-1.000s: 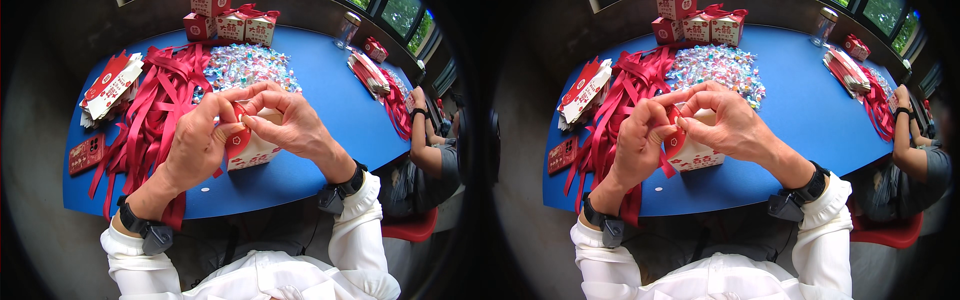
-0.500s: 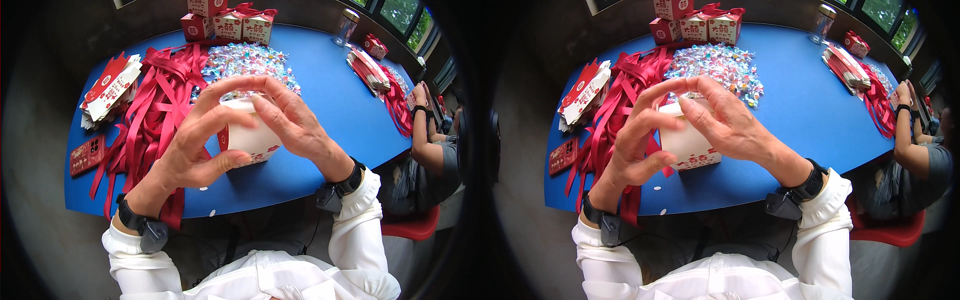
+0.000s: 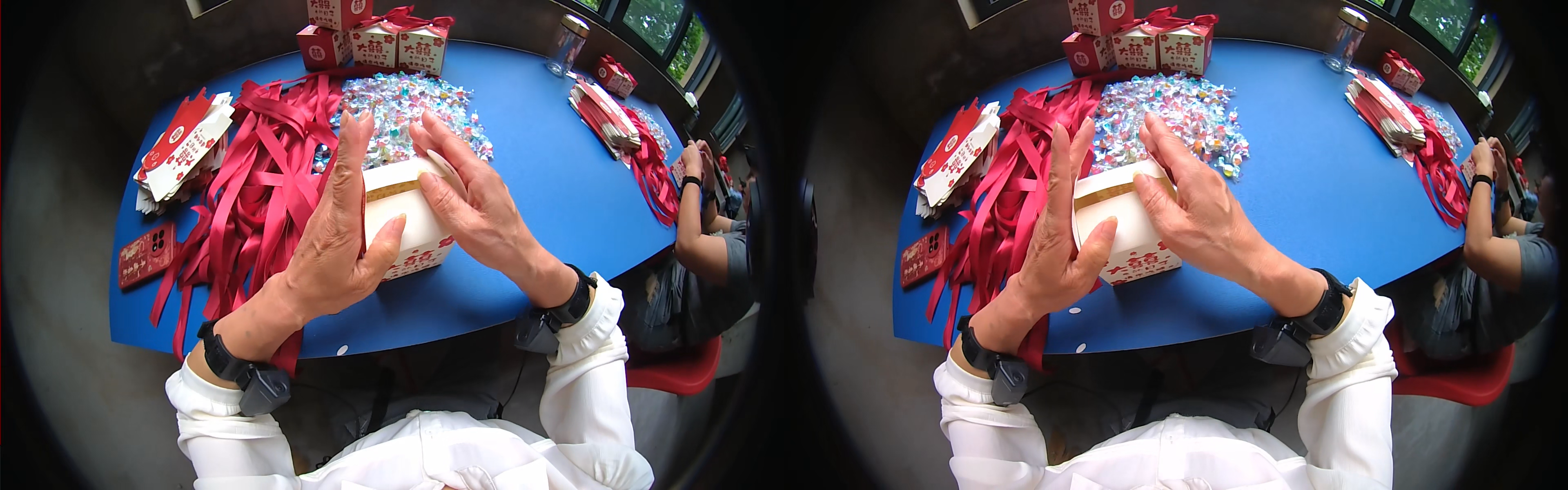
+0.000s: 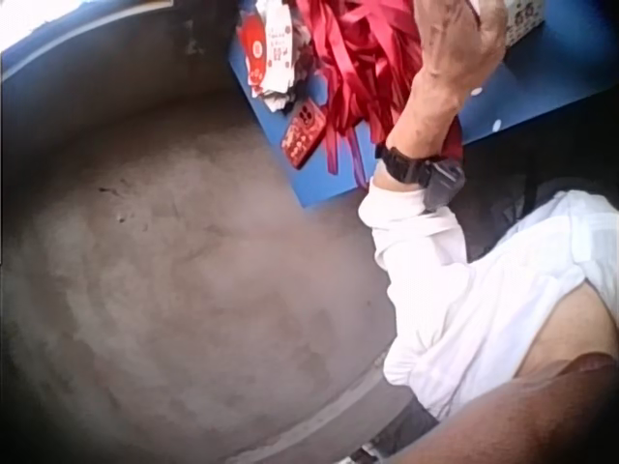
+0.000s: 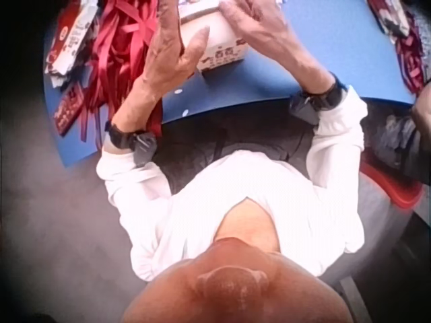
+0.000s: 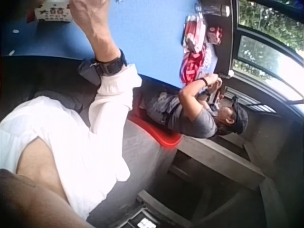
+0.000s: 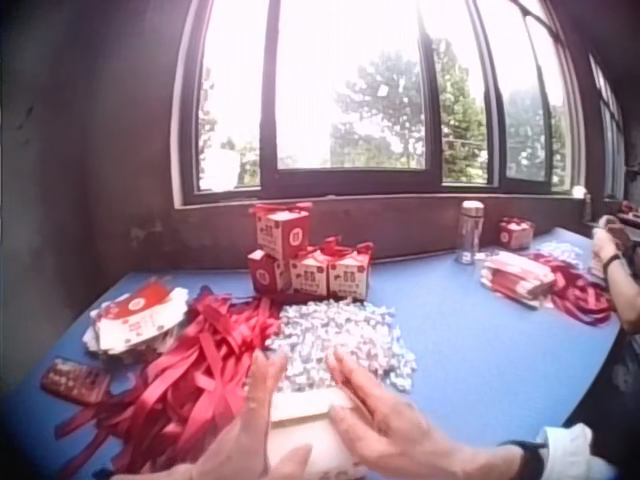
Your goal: Assembling small red and white floral patterned gift boxes and filling them with small items like candies.
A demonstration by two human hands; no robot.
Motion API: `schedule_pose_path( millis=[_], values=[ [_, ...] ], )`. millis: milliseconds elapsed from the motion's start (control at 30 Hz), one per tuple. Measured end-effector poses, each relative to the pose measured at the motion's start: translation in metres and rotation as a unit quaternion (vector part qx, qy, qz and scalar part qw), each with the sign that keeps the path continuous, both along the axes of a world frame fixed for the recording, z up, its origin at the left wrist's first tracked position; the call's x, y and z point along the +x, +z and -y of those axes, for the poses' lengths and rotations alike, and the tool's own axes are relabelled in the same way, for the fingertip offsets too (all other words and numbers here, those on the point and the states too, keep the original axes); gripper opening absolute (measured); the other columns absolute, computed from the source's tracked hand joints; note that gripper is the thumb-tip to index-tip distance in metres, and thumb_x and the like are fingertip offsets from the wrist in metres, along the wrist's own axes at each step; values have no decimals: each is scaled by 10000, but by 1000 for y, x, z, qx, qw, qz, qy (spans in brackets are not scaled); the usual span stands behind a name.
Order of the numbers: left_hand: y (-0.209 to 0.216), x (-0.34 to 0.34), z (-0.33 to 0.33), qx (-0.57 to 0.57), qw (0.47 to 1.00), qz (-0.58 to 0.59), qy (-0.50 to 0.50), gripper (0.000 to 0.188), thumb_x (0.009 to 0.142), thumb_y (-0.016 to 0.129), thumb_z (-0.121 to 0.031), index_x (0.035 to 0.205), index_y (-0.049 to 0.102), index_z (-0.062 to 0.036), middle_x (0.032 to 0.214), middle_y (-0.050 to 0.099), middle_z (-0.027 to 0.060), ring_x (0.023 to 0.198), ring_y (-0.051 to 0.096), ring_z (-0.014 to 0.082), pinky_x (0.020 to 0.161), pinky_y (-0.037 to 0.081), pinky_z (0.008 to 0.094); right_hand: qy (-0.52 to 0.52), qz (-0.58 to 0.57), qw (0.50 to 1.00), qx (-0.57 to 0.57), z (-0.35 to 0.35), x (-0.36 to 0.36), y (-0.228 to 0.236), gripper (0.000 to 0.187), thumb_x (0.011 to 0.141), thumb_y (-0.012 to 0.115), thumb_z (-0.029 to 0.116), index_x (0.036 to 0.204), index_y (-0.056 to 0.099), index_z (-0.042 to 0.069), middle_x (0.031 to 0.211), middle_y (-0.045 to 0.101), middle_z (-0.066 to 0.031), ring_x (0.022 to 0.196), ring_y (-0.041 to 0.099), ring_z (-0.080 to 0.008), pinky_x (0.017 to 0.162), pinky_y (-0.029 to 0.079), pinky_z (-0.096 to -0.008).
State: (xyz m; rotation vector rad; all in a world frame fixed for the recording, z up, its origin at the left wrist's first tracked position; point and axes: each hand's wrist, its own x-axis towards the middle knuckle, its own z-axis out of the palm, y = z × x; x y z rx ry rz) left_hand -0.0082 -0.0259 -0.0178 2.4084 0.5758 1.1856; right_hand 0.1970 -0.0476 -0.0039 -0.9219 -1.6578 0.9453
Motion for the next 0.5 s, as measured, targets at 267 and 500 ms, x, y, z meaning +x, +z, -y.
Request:
schedule_pose_path(
  millis=[267,500],
  values=[
    [-4,6,1,37,998,-37,38,1059,902,710,-288,1580,-29,52,1646,56,283,1529,111,444,1234,156,480,-16,-34,999,4,-1,-7,-6,664,986,554,93,1555,236,-36,1554,362,-275,1469,349,-335,1199,300,-397],
    [5,3,5,148,953,-240,110,1065,887,710,-507,1545,148,115,1575,263,328,1482,229,496,1210,220,529,-32,112,989,86,0,-6,-12,634,1009,557,106,1570,270,28,1619,277,-211,1509,269,-315,1221,254,-399]
  ],
)
